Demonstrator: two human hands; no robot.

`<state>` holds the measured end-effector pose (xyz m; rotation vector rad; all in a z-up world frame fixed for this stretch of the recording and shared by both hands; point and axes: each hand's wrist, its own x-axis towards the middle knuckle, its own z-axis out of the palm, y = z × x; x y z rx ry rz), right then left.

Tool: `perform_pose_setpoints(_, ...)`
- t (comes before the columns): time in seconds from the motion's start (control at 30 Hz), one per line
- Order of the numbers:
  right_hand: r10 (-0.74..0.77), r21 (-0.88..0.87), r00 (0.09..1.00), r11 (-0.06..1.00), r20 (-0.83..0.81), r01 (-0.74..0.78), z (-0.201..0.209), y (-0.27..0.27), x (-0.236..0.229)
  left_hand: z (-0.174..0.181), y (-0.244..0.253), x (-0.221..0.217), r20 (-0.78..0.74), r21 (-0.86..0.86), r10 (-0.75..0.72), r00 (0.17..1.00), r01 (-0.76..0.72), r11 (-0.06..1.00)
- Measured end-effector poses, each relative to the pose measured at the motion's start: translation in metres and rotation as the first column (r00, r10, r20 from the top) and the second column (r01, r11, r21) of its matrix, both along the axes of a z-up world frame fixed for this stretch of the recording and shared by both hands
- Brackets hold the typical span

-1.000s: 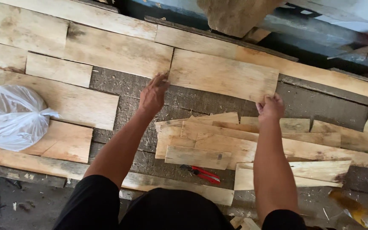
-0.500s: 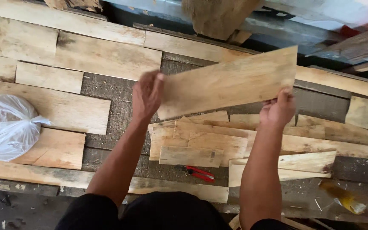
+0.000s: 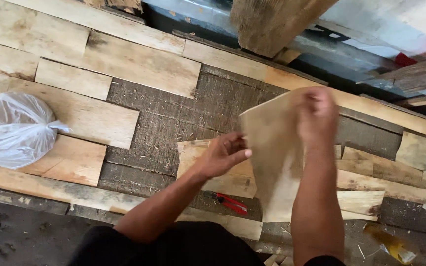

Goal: Sorting, inspecting, and trimming thin wooden planks at a workshop workbench.

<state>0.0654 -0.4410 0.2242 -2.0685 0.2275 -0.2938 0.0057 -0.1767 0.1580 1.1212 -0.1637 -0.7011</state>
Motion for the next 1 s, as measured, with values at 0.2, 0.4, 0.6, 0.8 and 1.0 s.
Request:
perform_pose_setpoints(0.2,0.137,-0.450,0.985,0.890,0.101,-0.078,0.040,0.092,-0.018,-0.077,-0.025,-0.007,-0.386,-0.114,0.312,0.868,-0.381,0.918)
perform_pose_setpoints(0.4,0.363,-0.051,0.801,0.898,-0.477,-0.438,-0.053,0.097,-0.070,-0.160,-0.028,0.039,-0.615,0.051,0.535,0.579,-0.648,0.760)
perform_pose_setpoints(0.6,0.173,0.647,0.859,0.731,-0.482,0.216,-0.140,0.077,-0.070,-0.170,-0.041,0.071,-0.652,-0.133,0.457,0.605,-0.685,0.717)
perform_pose_setpoints(0.8,-0.243,0.810,0.894,0.383,-0.376,0.444,-0.205,0.047,-0.039,-0.195,-0.048,0.083,-0.657,-0.137,0.379,0.652,-0.598,0.790)
perform_pose_setpoints(1.0,-0.279,0.720,0.831,0.413,-0.482,0.557,-0.258,0.017,-0.007,-0.086,0.027,0.094,0.041,0.823,0.290,0.956,-0.197,0.532)
